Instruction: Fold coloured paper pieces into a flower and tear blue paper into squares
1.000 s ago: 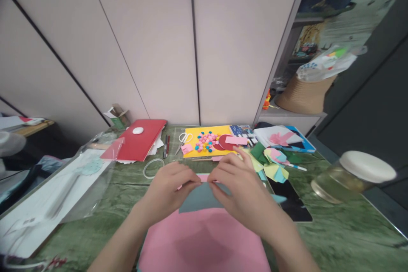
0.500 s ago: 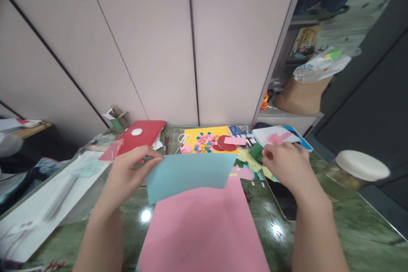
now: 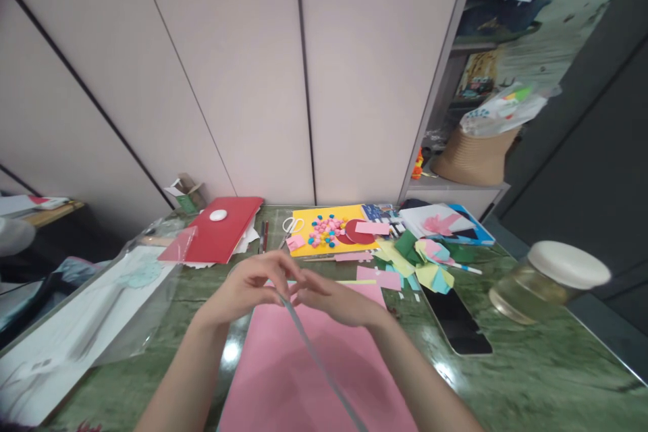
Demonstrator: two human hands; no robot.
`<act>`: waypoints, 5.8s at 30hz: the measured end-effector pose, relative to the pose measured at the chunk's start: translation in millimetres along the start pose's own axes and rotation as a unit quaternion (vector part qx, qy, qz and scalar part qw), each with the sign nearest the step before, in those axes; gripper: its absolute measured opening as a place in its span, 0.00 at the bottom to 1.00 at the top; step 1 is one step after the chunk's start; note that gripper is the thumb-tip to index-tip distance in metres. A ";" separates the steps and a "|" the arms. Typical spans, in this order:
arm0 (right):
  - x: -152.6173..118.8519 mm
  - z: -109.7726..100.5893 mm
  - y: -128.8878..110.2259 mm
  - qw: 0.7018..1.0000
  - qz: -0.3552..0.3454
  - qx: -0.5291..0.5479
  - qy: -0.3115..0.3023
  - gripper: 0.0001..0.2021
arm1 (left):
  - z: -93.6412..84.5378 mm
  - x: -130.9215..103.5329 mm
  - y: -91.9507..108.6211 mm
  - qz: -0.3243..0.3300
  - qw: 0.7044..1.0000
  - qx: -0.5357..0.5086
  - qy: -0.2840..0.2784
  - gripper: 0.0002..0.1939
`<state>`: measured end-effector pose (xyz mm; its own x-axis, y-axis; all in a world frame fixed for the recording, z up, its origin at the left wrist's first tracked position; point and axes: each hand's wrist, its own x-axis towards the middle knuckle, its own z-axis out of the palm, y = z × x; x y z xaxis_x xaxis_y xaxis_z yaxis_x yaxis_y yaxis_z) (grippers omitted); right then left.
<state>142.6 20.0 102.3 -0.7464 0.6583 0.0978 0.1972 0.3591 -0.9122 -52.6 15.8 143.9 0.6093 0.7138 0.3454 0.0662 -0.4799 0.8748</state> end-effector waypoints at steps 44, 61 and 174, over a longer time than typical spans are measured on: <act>-31.1 -22.8 -27.2 0.891 0.033 -0.394 0.223 0.14 | 25.0 17.8 -19.5 -0.092 0.995 -0.016 0.018 0.24; -57.7 -33.4 -45.5 0.903 0.002 -0.390 0.179 0.10 | 17.2 -0.2 10.6 0.052 0.965 0.251 0.059 0.03; -77.3 -90.4 -17.3 0.903 0.107 -0.264 0.321 0.14 | -43.0 -15.4 -6.4 -0.174 0.956 0.227 0.069 0.08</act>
<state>254.4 22.7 146.5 -0.1662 0.9370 0.3072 0.6950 0.3324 -0.6376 -96.4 29.9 147.5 0.3791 0.9163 0.1291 0.6013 -0.3500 0.7183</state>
